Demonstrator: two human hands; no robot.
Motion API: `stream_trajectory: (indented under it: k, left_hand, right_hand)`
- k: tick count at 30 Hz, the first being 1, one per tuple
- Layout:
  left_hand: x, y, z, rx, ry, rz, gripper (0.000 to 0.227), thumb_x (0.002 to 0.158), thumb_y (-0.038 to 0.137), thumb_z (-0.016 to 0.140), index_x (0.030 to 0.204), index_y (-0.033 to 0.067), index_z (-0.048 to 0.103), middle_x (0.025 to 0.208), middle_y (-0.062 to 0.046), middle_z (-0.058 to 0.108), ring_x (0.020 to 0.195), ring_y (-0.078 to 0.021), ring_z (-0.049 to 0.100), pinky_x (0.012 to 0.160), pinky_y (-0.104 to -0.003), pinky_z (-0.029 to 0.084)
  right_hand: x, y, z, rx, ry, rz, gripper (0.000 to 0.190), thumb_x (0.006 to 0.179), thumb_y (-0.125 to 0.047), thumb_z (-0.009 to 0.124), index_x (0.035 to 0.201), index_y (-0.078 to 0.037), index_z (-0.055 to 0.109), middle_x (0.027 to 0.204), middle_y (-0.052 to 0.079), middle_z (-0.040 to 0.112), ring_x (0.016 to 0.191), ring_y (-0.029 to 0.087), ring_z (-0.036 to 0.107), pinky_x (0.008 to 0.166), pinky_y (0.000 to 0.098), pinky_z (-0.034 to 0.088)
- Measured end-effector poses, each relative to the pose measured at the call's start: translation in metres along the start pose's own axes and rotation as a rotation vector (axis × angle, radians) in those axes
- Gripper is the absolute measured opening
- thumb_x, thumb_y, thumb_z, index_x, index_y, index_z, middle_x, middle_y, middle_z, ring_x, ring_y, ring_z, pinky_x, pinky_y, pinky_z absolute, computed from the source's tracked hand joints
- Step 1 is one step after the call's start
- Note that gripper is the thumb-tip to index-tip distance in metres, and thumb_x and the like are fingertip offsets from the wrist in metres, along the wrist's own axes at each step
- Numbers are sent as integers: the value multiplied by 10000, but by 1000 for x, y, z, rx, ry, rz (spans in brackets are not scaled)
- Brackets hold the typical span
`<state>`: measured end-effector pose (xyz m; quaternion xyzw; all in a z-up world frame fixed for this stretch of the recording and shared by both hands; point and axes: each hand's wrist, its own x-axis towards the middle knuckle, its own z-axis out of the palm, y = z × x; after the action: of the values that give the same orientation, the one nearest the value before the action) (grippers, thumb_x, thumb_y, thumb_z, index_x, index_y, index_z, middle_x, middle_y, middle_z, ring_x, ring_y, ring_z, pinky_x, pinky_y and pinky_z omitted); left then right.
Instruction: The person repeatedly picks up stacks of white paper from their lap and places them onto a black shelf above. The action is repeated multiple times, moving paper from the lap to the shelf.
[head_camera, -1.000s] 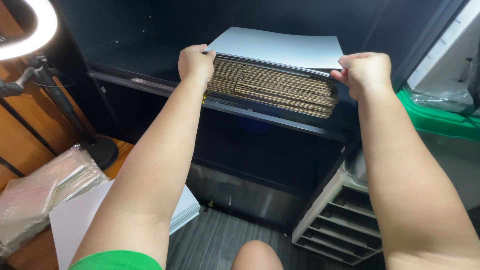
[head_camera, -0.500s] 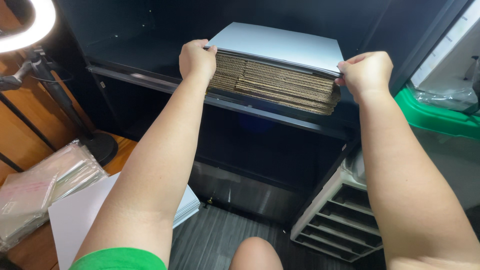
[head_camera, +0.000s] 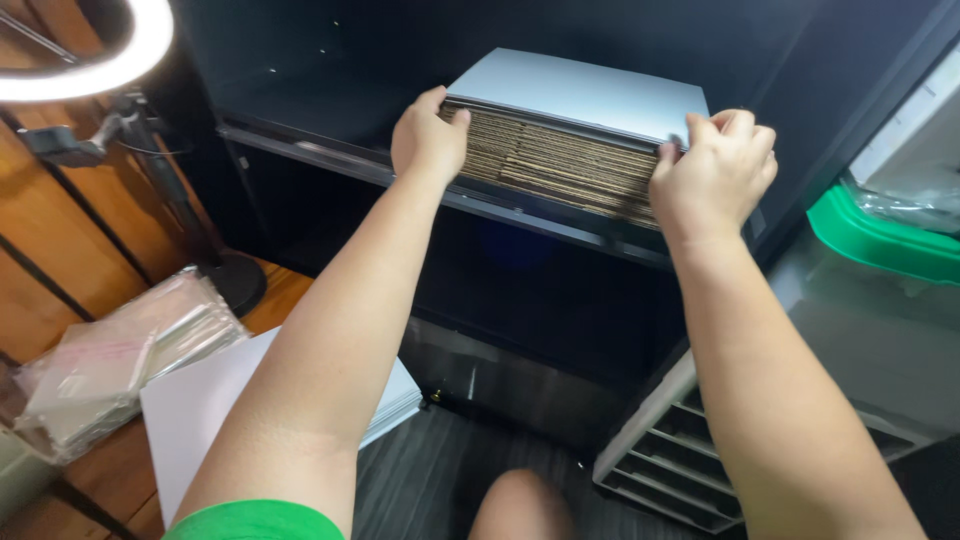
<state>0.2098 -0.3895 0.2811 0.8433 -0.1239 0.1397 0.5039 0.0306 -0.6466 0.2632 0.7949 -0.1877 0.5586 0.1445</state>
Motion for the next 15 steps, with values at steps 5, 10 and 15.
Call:
stream_trajectory:
  k: [5,10,15]
  left_hand:
    - [-28,-16,-9,23,-23,137,520,969,414,657,1402,128,632,1392,-145,666,1377,-322,570,1180,-488,447]
    - [-71,-48,-32,22,-168,173,569,933,522,663,1413,217,636,1403,-47,660,1368,-249,576,1146,-430,461]
    - [-150,-98,-79,-67,-258,227,383,932,365,716,1269,184,738,1262,-65,737,1276,-289,637,1077,-448,521]
  right_hand:
    - [-23,-60,-15,227,107,-108,387,768,-183,905,1136,-121,805,1116,72,590,1143,319,497,1033,536,357]
    - [-53,-118,-19,434,134,-172,330,777,-187,872,1086,-204,758,1116,18,594,1167,322,521,1055,540,340]
    - [-88,-175,-22,686,177,-240,225,746,-173,847,943,-244,762,1012,-5,625,1023,286,602,943,476,453]
